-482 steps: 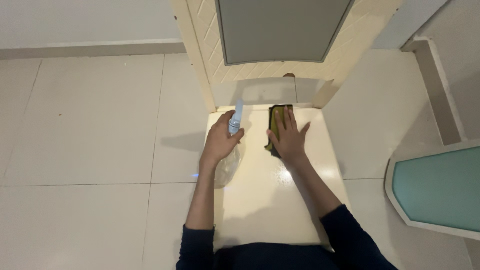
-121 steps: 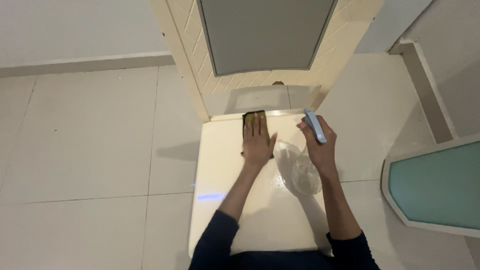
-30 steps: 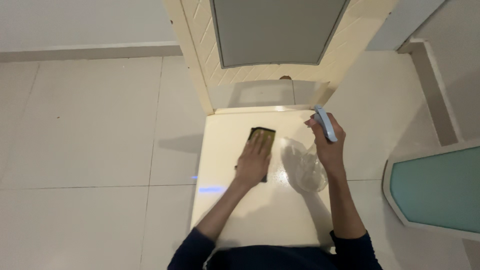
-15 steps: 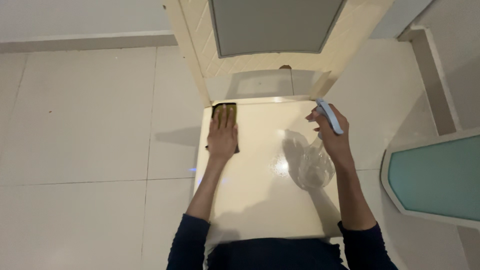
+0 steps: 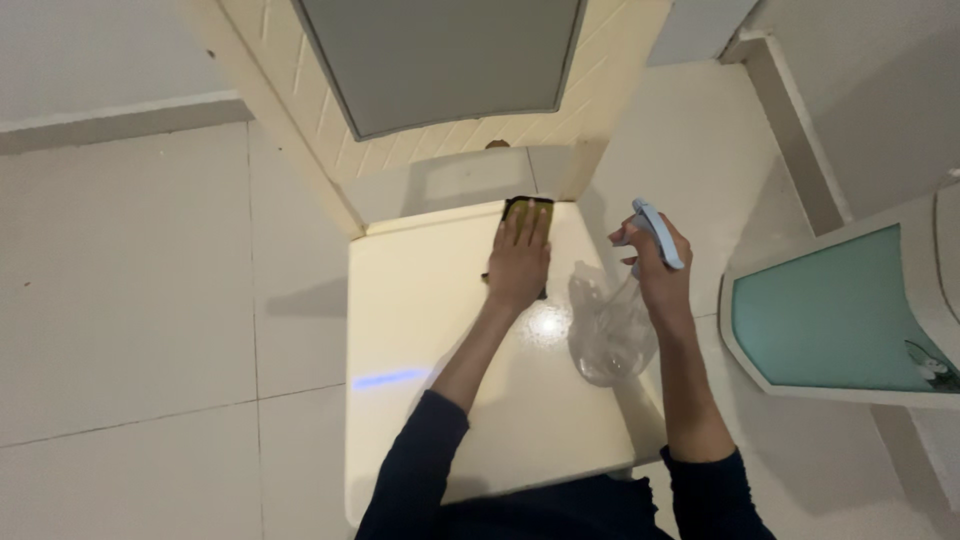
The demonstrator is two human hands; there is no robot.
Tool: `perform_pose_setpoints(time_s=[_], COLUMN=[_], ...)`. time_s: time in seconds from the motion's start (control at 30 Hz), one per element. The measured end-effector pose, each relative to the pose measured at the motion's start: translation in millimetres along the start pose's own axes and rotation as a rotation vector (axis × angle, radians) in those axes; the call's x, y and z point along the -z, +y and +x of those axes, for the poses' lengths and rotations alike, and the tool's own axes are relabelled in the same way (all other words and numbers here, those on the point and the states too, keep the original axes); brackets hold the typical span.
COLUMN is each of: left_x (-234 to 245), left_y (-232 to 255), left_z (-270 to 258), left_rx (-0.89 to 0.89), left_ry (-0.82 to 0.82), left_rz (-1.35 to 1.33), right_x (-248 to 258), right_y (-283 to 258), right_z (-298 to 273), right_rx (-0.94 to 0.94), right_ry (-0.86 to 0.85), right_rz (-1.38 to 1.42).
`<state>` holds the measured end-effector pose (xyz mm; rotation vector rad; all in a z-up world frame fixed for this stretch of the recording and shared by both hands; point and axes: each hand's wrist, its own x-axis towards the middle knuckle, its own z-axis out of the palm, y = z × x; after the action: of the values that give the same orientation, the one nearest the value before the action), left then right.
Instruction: The person wipes the seat and backrest of a cream-colored chair using a spray bottle and a cloth. They repeatedly spray the surface and wipe it down, covering the seat and the padded backrest.
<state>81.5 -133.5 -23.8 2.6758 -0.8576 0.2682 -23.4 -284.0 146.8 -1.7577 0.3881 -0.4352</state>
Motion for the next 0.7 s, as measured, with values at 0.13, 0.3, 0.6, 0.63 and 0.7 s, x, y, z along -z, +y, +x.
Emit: perform_pose_setpoints(time_s=[0.13, 0.3, 0.6, 0.63, 0.7], left_x=[-6.1, 1.3, 60.3, 65.4, 71.3], left_y=[15.4, 13.6, 12.2, 8.1, -3.1], left_z=[15.2, 8.2, -95.7, -101.4, -105.7], left_rx=[-0.056, -0.105, -0.175, -0.181, -0.159], left_ry=[0.036, 0.001, -0.160, -0.169, -0.166], left_rz=[-0.075, -0.080, -0.069, -0.087, -0.146], right_x=[-1.0, -1.8, -5.3, -8.8, -16.7], right_y=[-0.6, 0.7, -2.3, -3.0, -4.7], right_z=[-0.6, -0.4, -2.0, -3.4, -6.1], right_rx=[0.012, 0.007, 0.022, 0.039, 0.072], right_ry=[0.012, 0.003, -0.071, -0.097, -0.150], right_rz=[0.025, 0.028, 0.010, 0.036, 0.088])
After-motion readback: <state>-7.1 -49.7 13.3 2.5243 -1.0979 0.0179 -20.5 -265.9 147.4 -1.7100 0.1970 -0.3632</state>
